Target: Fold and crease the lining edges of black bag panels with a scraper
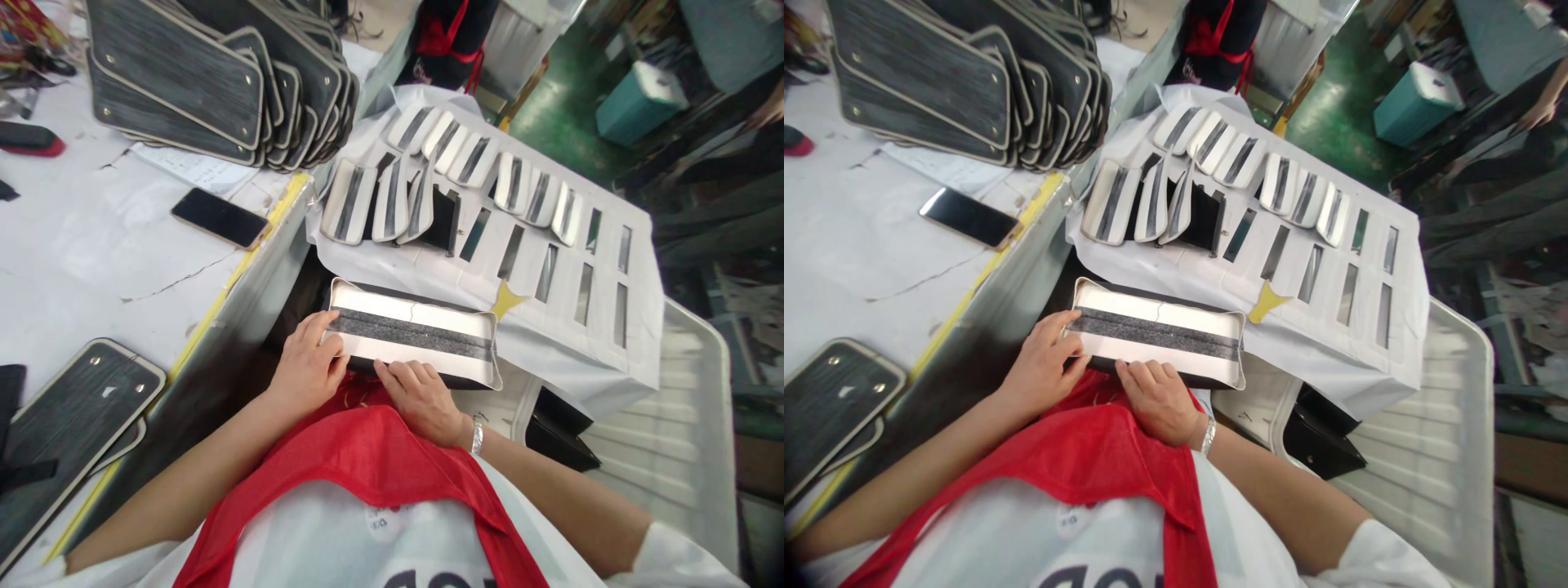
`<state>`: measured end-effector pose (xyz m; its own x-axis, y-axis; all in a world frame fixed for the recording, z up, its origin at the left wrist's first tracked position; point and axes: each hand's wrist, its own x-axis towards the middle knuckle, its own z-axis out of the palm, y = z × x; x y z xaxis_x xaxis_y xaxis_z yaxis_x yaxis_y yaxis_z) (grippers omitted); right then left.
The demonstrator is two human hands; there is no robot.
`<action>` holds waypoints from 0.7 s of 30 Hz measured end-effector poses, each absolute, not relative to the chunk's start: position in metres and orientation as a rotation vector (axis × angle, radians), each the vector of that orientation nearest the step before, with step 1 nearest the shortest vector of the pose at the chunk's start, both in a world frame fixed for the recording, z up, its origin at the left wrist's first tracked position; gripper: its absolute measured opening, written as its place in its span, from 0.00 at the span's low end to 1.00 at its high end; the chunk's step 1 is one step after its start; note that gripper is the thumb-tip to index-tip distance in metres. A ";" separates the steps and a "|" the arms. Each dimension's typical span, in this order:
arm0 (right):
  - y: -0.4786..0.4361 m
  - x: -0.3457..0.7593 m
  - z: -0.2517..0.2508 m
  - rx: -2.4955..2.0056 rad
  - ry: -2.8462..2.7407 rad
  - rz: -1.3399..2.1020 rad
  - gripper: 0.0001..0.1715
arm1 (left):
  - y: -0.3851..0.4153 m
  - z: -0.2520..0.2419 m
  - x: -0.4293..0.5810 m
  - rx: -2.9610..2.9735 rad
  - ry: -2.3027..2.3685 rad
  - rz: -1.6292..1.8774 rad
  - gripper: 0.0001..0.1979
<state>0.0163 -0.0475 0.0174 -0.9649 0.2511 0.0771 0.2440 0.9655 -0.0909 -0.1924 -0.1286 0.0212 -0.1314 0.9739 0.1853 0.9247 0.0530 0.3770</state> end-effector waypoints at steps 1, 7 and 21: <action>-0.047 0.022 0.017 -0.409 -3.029 0.126 0.26 | -0.129 0.020 -0.192 1.956 2.185 0.667 0.04; -0.039 0.060 0.015 -0.554 -2.967 0.025 0.24 | -0.131 0.018 -0.194 1.697 2.140 0.872 0.08; -0.037 -0.005 0.019 -0.304 -2.870 0.118 0.19 | -0.131 0.021 -0.225 1.360 2.168 0.649 0.14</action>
